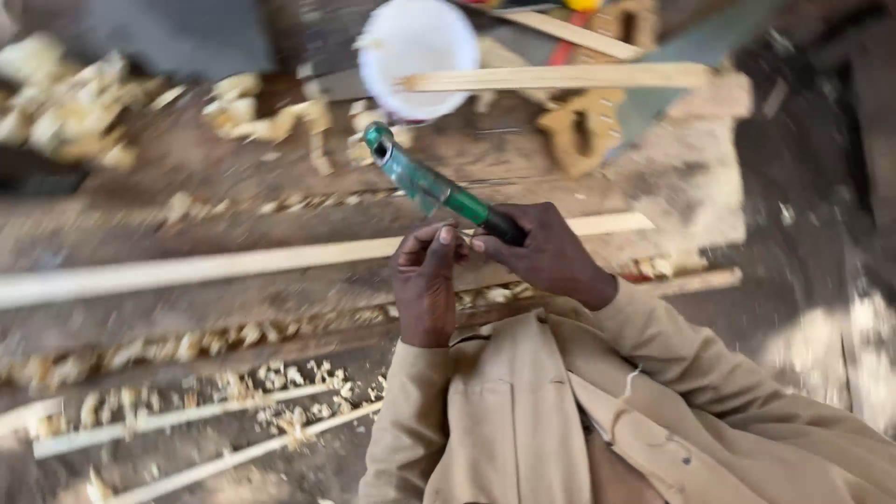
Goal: The person measures and marks a wooden plank, then saws it to size. They hammer nails into the plank and apply glue to join it with another piece of wood.
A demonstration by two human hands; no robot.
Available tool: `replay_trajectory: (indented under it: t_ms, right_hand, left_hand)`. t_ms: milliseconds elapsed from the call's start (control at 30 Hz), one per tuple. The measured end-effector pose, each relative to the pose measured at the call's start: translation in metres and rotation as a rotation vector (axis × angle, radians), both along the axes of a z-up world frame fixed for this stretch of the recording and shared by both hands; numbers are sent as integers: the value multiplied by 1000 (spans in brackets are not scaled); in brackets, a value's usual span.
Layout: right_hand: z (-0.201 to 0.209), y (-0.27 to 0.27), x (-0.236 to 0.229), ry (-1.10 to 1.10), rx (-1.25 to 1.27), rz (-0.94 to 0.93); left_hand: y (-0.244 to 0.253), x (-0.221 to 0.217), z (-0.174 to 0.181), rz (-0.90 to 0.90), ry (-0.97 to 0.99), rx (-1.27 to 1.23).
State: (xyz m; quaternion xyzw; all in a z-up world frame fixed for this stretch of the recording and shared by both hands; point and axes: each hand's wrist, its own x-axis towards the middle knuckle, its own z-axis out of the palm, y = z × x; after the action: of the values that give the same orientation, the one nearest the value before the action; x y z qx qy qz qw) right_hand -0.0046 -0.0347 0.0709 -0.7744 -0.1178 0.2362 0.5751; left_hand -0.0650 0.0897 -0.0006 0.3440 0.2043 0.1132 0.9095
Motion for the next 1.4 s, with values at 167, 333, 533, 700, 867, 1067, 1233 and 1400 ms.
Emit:
replay_trajectory:
  t_ms: [167,333,533,700,867,1067,1233,1400]
  right_hand:
    - [7,-34,-20,-146,10,-240]
    - [-2,-77,-36,-183,18,-353]
    - [-16,-129,-66,-251,30,-472]
    - [-31,-160,-80,-262,4,-537]
    - [-35,-184,-84,-268,-142,-552]
    - [-41,-213,-88,-285,-127,-602]
    - [-17,-215,-93,-295,-147,-602]
    - [-28,-228,-104,-183,-147,-587]
  left_hand:
    - [-29,12,-9,-238,-56,19]
    - [-45,25,9,-284,-127,-52]
    - [-68,28,27,-531,-384,336]
    - [-112,24,28,-754,-589,788]
    - [-149,16,7,-737,-644,1197]
    - [-161,66,-20,-584,-509,1056]
    - [-178,81,-22,-574,-615,1170]
    - [-184,82,-36,-575,-592,1289]
